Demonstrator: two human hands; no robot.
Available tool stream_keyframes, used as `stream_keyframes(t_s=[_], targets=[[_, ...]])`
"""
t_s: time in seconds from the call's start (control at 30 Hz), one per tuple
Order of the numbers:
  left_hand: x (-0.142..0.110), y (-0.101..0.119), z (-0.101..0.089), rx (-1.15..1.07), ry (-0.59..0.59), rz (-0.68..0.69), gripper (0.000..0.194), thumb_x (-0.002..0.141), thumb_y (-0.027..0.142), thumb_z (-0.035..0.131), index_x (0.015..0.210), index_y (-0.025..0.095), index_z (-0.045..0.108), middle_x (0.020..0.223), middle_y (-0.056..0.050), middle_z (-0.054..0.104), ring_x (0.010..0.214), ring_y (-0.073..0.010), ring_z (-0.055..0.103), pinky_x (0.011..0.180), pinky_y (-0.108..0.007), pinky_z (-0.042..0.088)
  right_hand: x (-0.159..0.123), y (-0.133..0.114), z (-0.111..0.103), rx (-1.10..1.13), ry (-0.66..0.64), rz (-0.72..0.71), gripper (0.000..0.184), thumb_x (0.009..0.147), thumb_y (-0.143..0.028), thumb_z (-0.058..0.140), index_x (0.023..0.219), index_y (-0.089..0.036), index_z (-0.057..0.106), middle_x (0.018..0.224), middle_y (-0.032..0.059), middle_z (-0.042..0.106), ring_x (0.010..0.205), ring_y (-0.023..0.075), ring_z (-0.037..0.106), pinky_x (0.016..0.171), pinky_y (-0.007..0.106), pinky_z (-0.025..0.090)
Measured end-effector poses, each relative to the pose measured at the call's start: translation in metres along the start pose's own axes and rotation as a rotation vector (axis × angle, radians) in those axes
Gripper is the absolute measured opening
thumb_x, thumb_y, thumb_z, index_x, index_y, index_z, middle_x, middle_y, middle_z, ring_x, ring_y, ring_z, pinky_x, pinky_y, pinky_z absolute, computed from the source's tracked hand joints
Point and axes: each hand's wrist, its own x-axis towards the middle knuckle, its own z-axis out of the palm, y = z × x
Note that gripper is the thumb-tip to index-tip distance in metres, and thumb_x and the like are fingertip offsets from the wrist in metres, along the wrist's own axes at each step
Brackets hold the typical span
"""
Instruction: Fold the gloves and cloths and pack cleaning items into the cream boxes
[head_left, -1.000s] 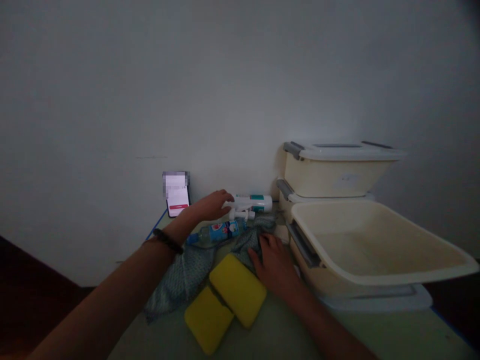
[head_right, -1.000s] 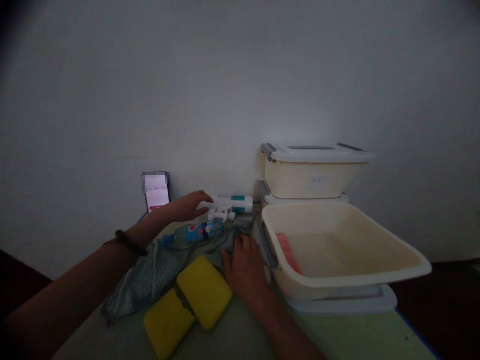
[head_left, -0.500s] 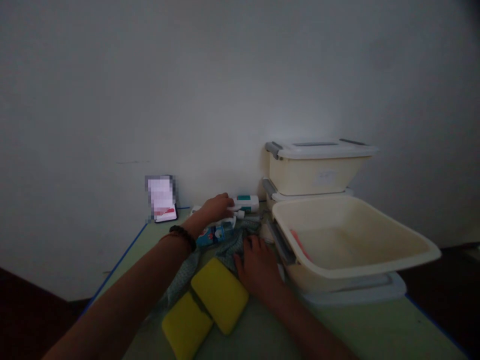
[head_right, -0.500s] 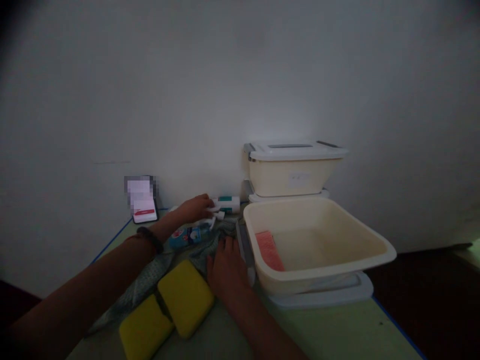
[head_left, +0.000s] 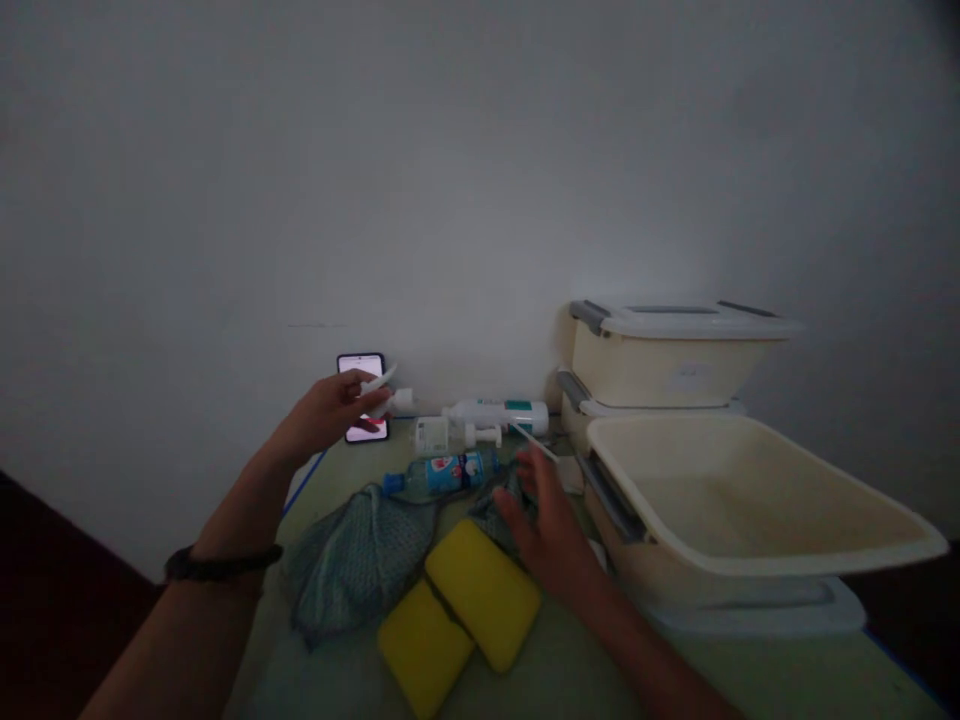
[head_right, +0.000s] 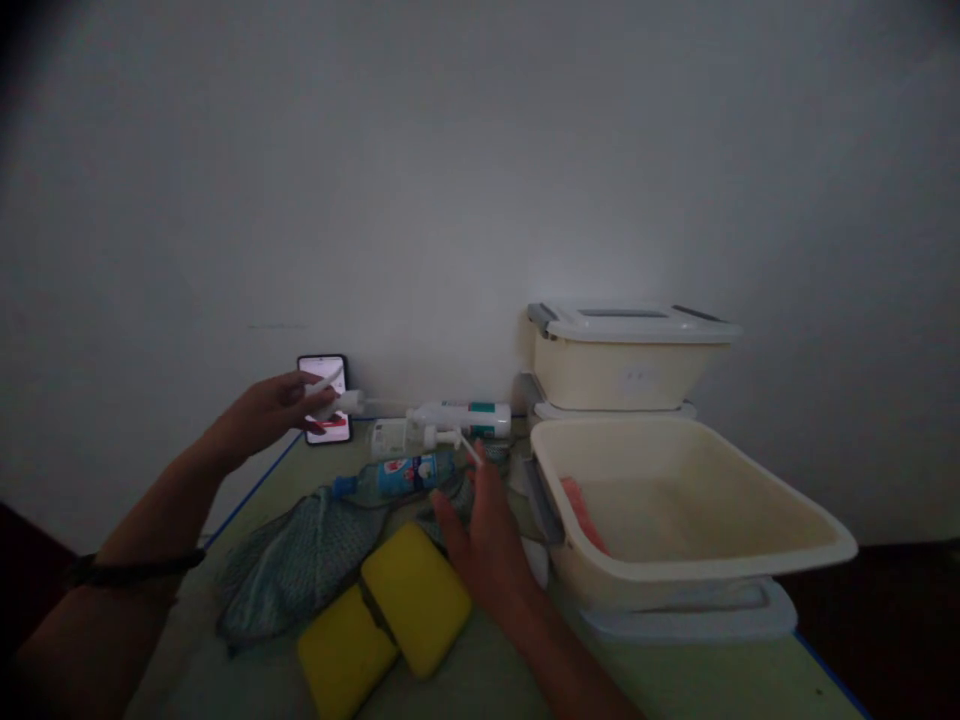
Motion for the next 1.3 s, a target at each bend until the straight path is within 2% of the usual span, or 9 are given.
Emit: stream_keyframes(t_s=[0.1, 0.23, 0.3, 0.4, 0.5, 0.73, 1.0, 1.17, 1.3], targets=[[-0.006, -0.001, -0.008, 0.066, -0.160, -0.082, 0.027, 0.072, 0.040, 0.064, 0.080, 0.015, 0.058, 0.063, -0.002, 0.067, 0.054, -0.0166, 0.064, 0.048, -0.026, 0.052, 0.002, -0.006, -0.001, 0.147, 0.098, -0.079, 0.072, 0.086, -0.040, 0.048, 0.142, -0.021, 0.006, 0.141, 0.0163, 0.031, 0.111, 0.0215, 0.052, 0.087, 0.040, 0.049], [-0.006, 0.006, -0.005, 0.141, -0.207, -0.068, 0.026, 0.074, 0.038, 0.061, 0.086, 0.015, 0.056, 0.056, 0.001, 0.062, 0.042, -0.0122, 0.055, 0.037, -0.021, 0.040, 0.017, -0.023, -0.009, 0.049, 0.143, -0.437, 0.022, 0.092, -0.028, 0.037, 0.104, -0.023, 0.055, 0.117, 0.0083, 0.056, 0.114, 0.0204, 0.049, 0.096, 0.042, 0.039], [-0.005, 0.007, 0.000, 0.080, -0.211, -0.033, 0.027, 0.075, 0.037, 0.060, 0.089, 0.015, 0.053, 0.062, -0.001, 0.063, 0.043, -0.0114, 0.055, 0.036, -0.020, 0.038, 0.031, -0.037, -0.013, 0.092, 0.156, -0.521, 0.024, 0.094, -0.026, 0.032, 0.086, -0.022, 0.055, 0.098, 0.0061, 0.062, 0.104, 0.0181, 0.054, 0.091, 0.037, 0.041], [-0.007, 0.008, 0.004, -0.005, -0.200, 0.010, 0.027, 0.077, 0.038, 0.057, 0.092, 0.015, 0.054, 0.074, -0.002, 0.063, 0.045, -0.0084, 0.052, 0.038, -0.019, 0.038, 0.054, -0.061, -0.013, 0.201, 0.119, -0.399, 0.034, 0.095, -0.035, 0.027, 0.072, -0.022, 0.047, 0.063, -0.0017, 0.051, 0.062, 0.0126, 0.052, 0.063, 0.027, 0.042], [-0.010, 0.011, 0.000, -0.068, -0.141, 0.016, 0.031, 0.080, 0.039, 0.055, 0.098, 0.014, 0.057, 0.075, -0.001, 0.060, 0.046, -0.0062, 0.048, 0.042, -0.019, 0.040, 0.069, -0.080, -0.011, 0.392, 0.069, -0.258, 0.045, 0.093, -0.049, 0.019, 0.066, -0.021, 0.042, 0.057, -0.0043, 0.037, 0.050, 0.0108, 0.036, 0.048, 0.024, 0.031], [-0.019, 0.028, -0.008, -0.318, -0.299, 0.088, 0.042, 0.077, 0.028, 0.062, 0.115, 0.012, 0.054, 0.097, -0.008, 0.066, 0.061, -0.0085, 0.056, 0.058, -0.024, 0.048, 0.071, -0.085, -0.019, 0.244, -0.214, -0.247, 0.032, 0.093, -0.038, 0.035, 0.070, -0.019, 0.047, 0.058, -0.0054, 0.034, 0.054, 0.0093, 0.032, 0.050, 0.023, 0.026], [-0.015, 0.020, 0.002, -0.455, -0.263, 0.272, 0.029, 0.081, 0.025, 0.059, 0.108, 0.016, 0.055, 0.100, -0.006, 0.065, 0.075, -0.0120, 0.060, 0.072, -0.027, 0.049, 0.059, -0.102, -0.036, 0.136, -0.225, -0.210, 0.029, 0.091, -0.036, 0.040, 0.080, -0.020, 0.061, 0.056, -0.0054, 0.042, 0.052, 0.0080, 0.037, 0.047, 0.021, 0.028], [-0.016, 0.013, 0.005, -0.166, -0.395, 0.141, 0.023, 0.081, 0.030, 0.055, 0.098, 0.016, 0.049, 0.078, -0.002, 0.063, 0.061, -0.0113, 0.057, 0.055, -0.023, 0.046, 0.054, -0.112, -0.041, 0.139, -0.246, -0.270, 0.025, 0.090, -0.033, 0.044, 0.088, -0.021, 0.066, 0.071, -0.0023, 0.062, 0.061, 0.0083, 0.051, 0.056, 0.020, 0.037], [-0.017, 0.015, 0.025, 0.037, -0.495, 0.056, 0.030, 0.083, 0.033, 0.049, 0.106, 0.014, 0.050, 0.080, -0.004, 0.064, 0.060, -0.0123, 0.055, 0.050, -0.022, 0.041, 0.056, -0.107, -0.043, 0.135, -0.151, -0.217, 0.027, 0.090, -0.033, 0.044, 0.100, -0.019, 0.066, 0.074, -0.0004, 0.062, 0.063, 0.0091, 0.050, 0.056, 0.021, 0.038]])
